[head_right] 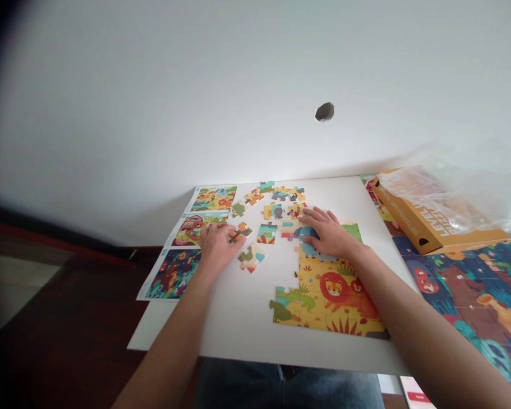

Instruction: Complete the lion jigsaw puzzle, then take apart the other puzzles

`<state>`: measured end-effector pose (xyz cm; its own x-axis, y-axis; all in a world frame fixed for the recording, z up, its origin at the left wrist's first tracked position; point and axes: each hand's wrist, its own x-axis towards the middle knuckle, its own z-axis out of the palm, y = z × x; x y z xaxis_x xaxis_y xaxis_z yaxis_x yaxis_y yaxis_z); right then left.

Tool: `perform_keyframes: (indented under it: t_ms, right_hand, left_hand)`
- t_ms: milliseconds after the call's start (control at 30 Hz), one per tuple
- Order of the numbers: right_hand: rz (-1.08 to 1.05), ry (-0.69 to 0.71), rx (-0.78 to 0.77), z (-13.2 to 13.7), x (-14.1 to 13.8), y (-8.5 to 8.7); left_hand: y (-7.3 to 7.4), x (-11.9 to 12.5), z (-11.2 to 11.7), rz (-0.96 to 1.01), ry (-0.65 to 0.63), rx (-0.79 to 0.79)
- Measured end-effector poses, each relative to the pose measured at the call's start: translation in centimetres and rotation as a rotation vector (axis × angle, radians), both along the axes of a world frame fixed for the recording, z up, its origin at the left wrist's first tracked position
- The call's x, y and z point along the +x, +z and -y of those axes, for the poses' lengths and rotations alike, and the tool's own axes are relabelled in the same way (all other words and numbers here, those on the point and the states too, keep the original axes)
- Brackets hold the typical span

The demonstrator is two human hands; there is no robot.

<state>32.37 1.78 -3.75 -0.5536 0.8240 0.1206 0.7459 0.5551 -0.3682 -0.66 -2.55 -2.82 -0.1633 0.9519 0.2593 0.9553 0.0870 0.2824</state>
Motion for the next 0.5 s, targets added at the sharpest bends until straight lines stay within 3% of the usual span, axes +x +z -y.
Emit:
perform_keyframes:
  t_ms: [267, 500]
  right_hand:
    - [0.007, -0.005, -0.006, 0.01, 0.02, -0.06]
    - [0.001, -0.002, -0.006, 0.16, -0.1, 0.08]
  left_hand:
    - [-0.58, -0.01, -0.14, 0.02, -0.017, 0.032]
    - [-0.94, -0.05, -0.3, 0.106, -0.145, 0.105]
